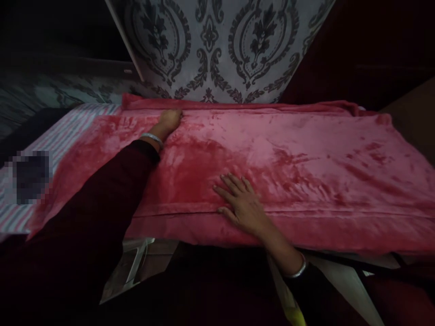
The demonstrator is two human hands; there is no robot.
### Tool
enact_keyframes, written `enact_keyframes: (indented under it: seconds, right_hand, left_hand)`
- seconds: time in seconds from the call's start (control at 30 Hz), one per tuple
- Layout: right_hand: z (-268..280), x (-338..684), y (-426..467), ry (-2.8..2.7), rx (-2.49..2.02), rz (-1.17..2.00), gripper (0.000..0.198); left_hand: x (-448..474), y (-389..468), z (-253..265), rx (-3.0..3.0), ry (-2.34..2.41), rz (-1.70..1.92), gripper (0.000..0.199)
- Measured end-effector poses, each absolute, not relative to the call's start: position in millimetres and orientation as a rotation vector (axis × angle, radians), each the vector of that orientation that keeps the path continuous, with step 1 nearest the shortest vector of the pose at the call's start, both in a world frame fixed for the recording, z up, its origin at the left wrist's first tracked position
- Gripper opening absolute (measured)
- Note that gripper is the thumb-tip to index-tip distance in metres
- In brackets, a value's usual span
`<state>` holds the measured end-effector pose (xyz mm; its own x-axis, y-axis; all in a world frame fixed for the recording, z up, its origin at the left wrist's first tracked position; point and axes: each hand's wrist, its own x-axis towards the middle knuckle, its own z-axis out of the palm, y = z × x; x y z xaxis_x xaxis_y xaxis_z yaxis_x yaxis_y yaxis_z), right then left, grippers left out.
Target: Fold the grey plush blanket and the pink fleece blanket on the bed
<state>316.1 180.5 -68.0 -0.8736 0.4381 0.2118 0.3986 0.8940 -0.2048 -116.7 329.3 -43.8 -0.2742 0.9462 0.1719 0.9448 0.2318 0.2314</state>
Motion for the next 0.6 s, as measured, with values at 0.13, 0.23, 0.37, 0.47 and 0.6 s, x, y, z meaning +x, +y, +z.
enact_keyframes:
  seconds: [0.13, 0.23, 0.37, 0.47, 0.6]
  right_hand:
    - [-62, 308, 181, -2.774, -0.638, 0.184, 0.054]
    - [-59, 292, 185, -2.746, -0.667, 0.135, 0.057]
    - [-67, 268, 197, -2.781, -0.726, 0.138, 0.059]
    - [-70, 260, 205, -2.803, -0.750, 0.170, 0.056]
    - [-62, 271, 199, -2.781, -0.733, 0.211, 0.052]
  left_hand:
    - [-105, 307, -19, 2.051, 2.407, 0.411, 0.043]
    - [-92, 271, -12, 2.166, 2.291, 0.348, 0.049]
    - [-82, 208, -24, 2.197, 2.159, 0.177, 0.062]
    - [-83, 176, -35, 2.105, 2.191, 0.107, 0.063]
    - [-83, 165, -30, 2.018, 2.238, 0.056, 0.062]
